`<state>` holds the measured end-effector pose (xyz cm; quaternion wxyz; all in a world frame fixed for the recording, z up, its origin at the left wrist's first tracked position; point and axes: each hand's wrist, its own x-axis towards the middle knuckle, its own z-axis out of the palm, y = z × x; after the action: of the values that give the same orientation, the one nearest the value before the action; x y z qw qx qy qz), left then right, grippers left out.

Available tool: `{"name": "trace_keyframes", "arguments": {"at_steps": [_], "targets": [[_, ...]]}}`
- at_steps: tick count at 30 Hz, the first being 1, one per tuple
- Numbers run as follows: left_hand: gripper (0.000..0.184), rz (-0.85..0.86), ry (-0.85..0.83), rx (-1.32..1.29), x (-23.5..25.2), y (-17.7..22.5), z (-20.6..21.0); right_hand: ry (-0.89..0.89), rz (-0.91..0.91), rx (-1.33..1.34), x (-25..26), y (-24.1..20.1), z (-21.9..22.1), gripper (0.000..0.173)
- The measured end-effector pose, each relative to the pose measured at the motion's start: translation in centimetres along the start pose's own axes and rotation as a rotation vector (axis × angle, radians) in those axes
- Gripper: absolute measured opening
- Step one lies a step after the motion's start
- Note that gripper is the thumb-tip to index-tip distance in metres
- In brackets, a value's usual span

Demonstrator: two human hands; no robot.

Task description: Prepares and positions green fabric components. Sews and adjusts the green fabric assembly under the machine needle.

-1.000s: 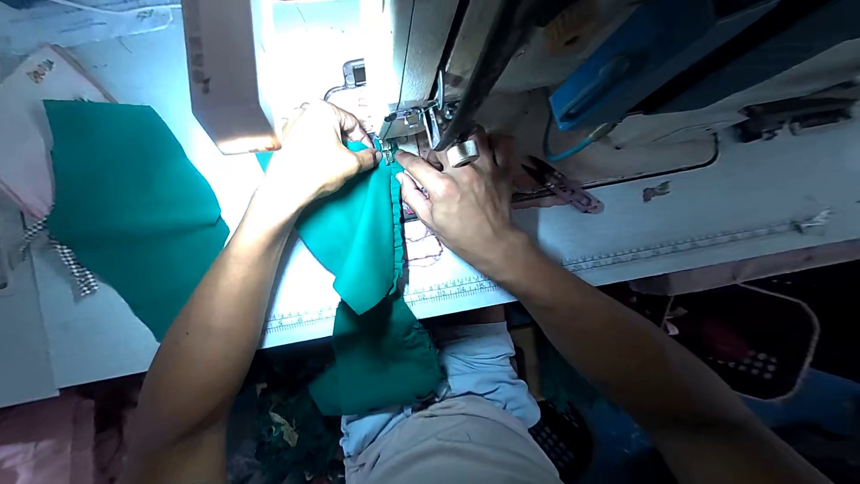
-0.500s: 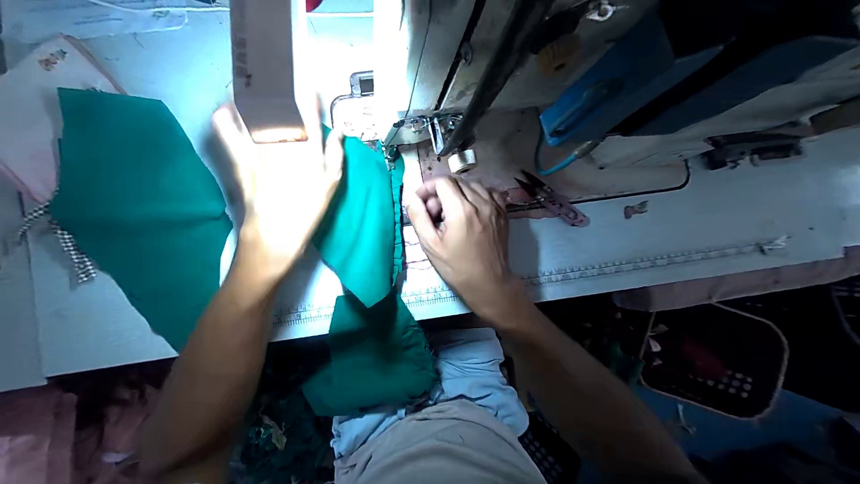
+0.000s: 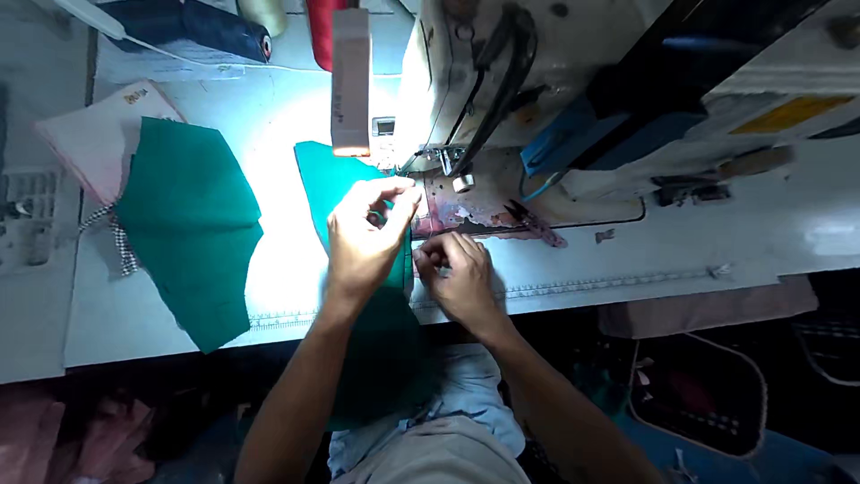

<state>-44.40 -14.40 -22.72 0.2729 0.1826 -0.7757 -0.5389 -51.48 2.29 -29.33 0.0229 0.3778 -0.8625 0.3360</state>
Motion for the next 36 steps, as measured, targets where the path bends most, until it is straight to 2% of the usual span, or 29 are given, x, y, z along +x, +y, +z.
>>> {"name": "trace_keyframes", "arguments": {"at_steps": [2, 5, 11, 13, 17, 18, 20, 21, 22, 23, 25, 26, 27, 28, 31, 33, 35, 36], "targets": [[0.017, -0.054, 0.019, -0.099, 0.4, 0.7, 1.0, 0.021, -0.029, -0.023, 0.1, 0.2, 0.1, 0.021], [0.02, -0.082, 0.084, -0.038, 0.7, 1.1, 2.0, 0.009, -0.002, -0.043, 0.1, 0.1, 0.1, 0.02], [0.008, 0.045, 0.107, -0.141, 1.3, 1.0, 3.2, 0.002, 0.011, -0.044, 0.3, -0.3, 0.4, 0.022], [0.01, 0.18, 0.076, -0.073, 0.2, 0.4, 2.3, 0.055, 0.019, 0.036, 0.1, 0.1, 0.3, 0.018], [0.013, 0.53, 0.002, 0.28, -6.8, -0.6, -0.9, 0.157, 0.047, 0.422, -0.4, -0.4, -1.2, 0.025], [0.011, 0.606, -0.048, 0.344, -8.8, -0.5, -1.6, 0.101, 0.088, 0.59, -0.4, -1.6, -2.0, 0.03], [0.014, 0.741, -0.186, 0.438, -11.9, 0.0, -3.0, -0.116, 0.291, 1.098, -0.4, -4.3, -4.1, 0.041], [0.016, 0.785, -0.253, 0.469, -12.9, 0.2, -3.6, -0.19, 0.403, 1.301, -0.2, -5.6, -5.1, 0.041], [0.016, 0.806, -0.309, 0.486, -13.6, 0.3, -4.2, -0.205, 0.454, 1.361, -0.1, -6.8, -5.8, 0.036], [0.016, 0.796, -0.337, 0.475, -14.0, 0.4, -4.7, -0.194, 0.394, 1.251, -0.5, -7.7, -6.4, 0.029], [0.018, 0.689, -0.268, 0.411, -13.5, 0.9, -5.4, -0.235, 0.018, 0.703, -2.4, -8.0, -7.3, 0.024], [0.031, 0.614, -0.249, 0.436, -12.7, 1.6, -5.6, -0.256, -0.184, 0.475, -3.4, -7.8, -7.5, 0.02], [0.041, 0.579, -0.293, 0.481, -11.6, 2.3, -5.9, -0.311, -0.333, 0.352, -4.3, -7.6, -7.7, 0.017], [0.044, 0.592, -0.372, 0.491, -10.6, 2.7, -5.9, -0.409, -0.407, 0.338, -5.0, -7.1, -8.2, 0.017], [0.033, 0.672, -0.572, 0.387, -8.7, 2.3, -5.4, -0.555, -0.369, 0.5, -5.0, -4.9, -10.8, 0.02], [0.019, 0.734, -0.486, 0.407, -7.8, 1.8, -4.8, -0.522, -0.251, 0.475, -4.3, -3.0, -12.3, 0.024], [0.019, 0.751, -0.393, 0.525, -6.9, 1.6, -4.6, -0.388, -0.072, 0.22, -3.1, -0.8, -12.8, 0.029], [0.021, 0.749, -0.358, 0.568, -6.8, 1.5, -4.6, -0.317, 0.045, 0.04, -2.3, 0.7, -12.3, 0.037]]}}
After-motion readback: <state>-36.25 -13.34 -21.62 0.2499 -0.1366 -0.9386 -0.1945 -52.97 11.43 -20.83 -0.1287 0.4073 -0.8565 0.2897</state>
